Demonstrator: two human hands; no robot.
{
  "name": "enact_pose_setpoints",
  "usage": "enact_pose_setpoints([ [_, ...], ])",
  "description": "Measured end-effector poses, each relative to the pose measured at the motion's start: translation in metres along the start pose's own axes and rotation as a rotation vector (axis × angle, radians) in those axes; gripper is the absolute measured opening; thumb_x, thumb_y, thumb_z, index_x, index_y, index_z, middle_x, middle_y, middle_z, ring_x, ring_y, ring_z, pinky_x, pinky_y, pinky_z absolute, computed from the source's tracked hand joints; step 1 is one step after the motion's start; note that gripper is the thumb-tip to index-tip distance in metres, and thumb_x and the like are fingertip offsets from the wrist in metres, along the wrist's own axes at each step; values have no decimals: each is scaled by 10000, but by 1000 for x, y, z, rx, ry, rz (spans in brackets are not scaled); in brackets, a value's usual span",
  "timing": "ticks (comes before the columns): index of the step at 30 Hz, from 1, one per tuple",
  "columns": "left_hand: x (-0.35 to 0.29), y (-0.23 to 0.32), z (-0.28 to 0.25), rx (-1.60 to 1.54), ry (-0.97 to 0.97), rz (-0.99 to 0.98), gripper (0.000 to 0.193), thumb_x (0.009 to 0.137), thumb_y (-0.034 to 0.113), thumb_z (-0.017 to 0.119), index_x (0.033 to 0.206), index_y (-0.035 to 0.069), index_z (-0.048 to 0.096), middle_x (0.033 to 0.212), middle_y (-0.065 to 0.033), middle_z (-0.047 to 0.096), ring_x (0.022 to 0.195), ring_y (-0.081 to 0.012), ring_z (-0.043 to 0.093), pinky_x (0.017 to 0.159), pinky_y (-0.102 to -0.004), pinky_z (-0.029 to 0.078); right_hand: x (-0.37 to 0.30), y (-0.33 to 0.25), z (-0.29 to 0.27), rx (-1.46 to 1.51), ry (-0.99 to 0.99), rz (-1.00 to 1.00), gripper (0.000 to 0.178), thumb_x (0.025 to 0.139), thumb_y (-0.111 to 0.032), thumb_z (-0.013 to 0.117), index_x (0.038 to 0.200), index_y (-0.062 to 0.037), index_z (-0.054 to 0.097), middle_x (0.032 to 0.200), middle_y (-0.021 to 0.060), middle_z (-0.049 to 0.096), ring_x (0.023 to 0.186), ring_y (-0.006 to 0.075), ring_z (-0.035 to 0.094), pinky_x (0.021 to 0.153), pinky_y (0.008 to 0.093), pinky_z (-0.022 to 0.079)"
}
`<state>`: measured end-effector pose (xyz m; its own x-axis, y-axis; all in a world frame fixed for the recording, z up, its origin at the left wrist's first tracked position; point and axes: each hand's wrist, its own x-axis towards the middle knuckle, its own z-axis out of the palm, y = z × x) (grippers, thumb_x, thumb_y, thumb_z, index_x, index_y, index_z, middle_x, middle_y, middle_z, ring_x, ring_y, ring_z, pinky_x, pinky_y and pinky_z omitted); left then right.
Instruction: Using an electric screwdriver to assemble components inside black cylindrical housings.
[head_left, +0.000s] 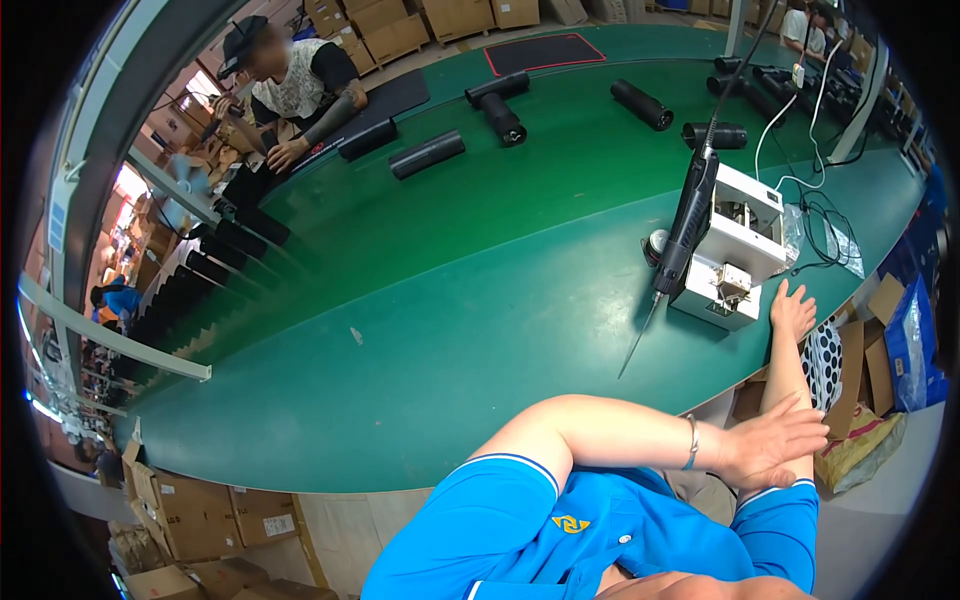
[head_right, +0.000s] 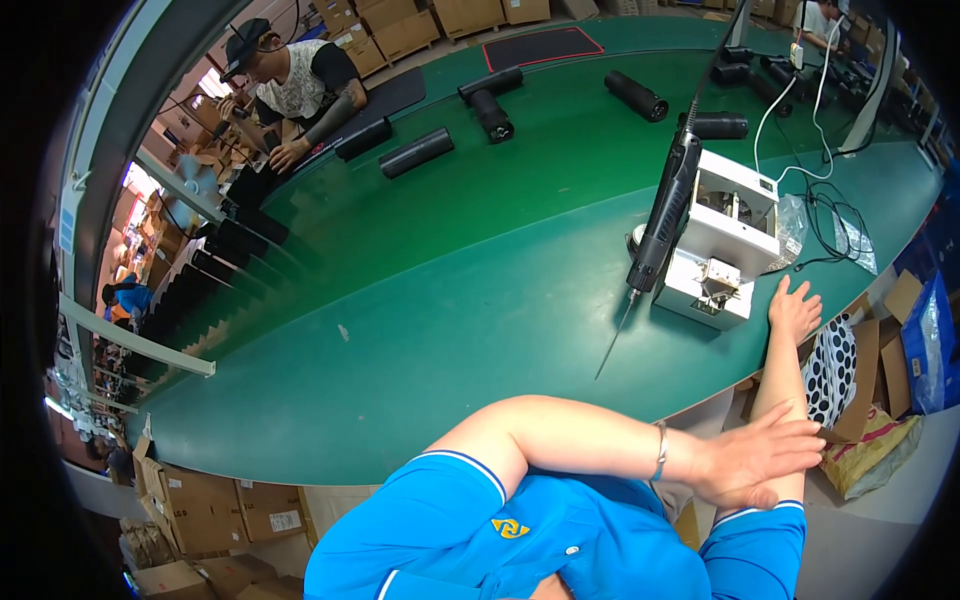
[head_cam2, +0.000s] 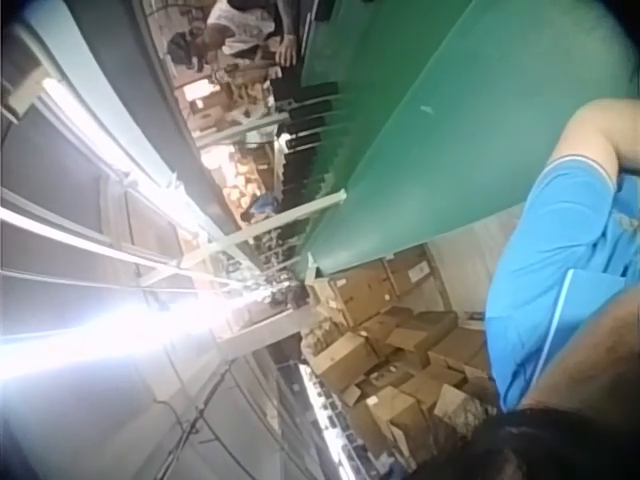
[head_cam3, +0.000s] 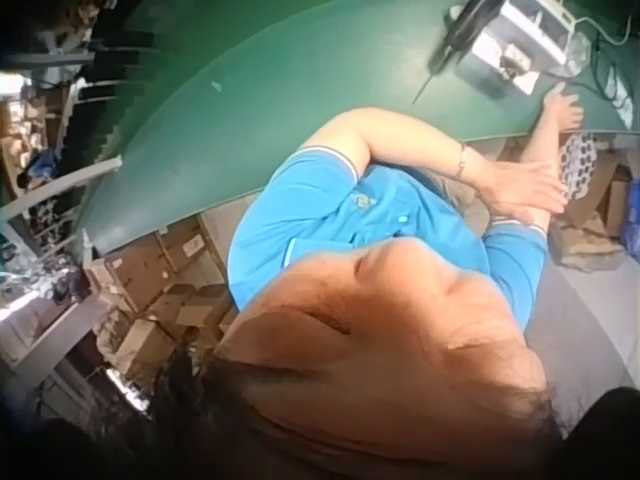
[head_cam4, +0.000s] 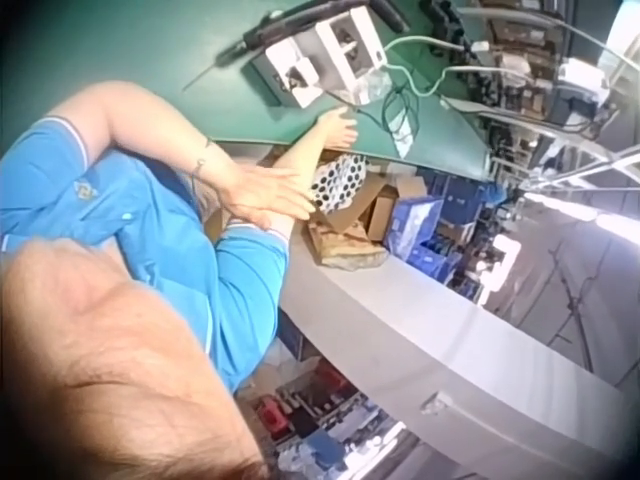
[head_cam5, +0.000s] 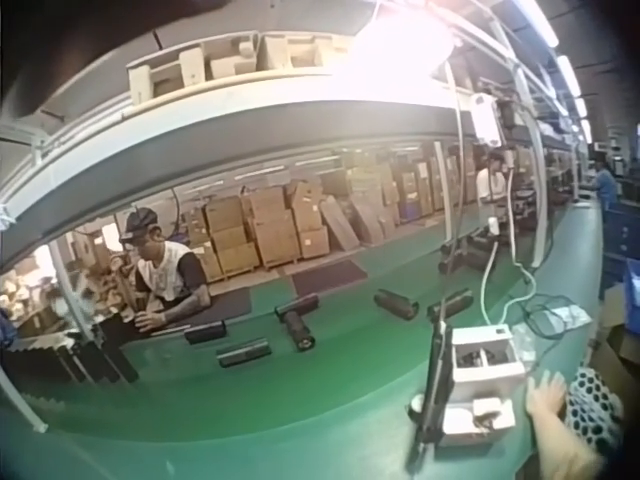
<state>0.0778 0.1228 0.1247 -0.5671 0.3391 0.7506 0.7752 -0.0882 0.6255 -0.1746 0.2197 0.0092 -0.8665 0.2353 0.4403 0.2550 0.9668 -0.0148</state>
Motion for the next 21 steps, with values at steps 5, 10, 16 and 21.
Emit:
enact_pose_setpoints([
  [5,29,-17,-19,17,-48,123,330,851,331,407,890,45,566,964,-144,545,969,-318,450,913,-468,281,-7,2,-1,-26,-146,69,595,855,-551,294,1214,-95,425,1196,196,418,1089,337,397,939,440,287],
  [10,37,-29,-3,106,20,120,255,787,258,478,643,60,546,712,-84,566,741,-276,481,773,-379,360,-10,1,-8,-15,-184,92,606,863,-540,284,1257,-96,404,1237,202,408,1149,345,372,978,458,257],
  [16,38,-27,4,171,111,50,253,749,222,514,549,68,496,590,-72,526,634,-265,458,698,-338,376,-13,-1,-11,-5,-177,89,592,862,-527,301,1250,-94,413,1230,197,416,1150,340,373,974,456,262],
  [21,41,-27,7,191,83,28,234,738,213,509,554,68,506,604,-74,534,634,-264,454,685,-347,373,-11,0,-9,-15,-174,95,589,862,-523,302,1249,-94,414,1228,198,418,1147,341,376,968,453,269],
])
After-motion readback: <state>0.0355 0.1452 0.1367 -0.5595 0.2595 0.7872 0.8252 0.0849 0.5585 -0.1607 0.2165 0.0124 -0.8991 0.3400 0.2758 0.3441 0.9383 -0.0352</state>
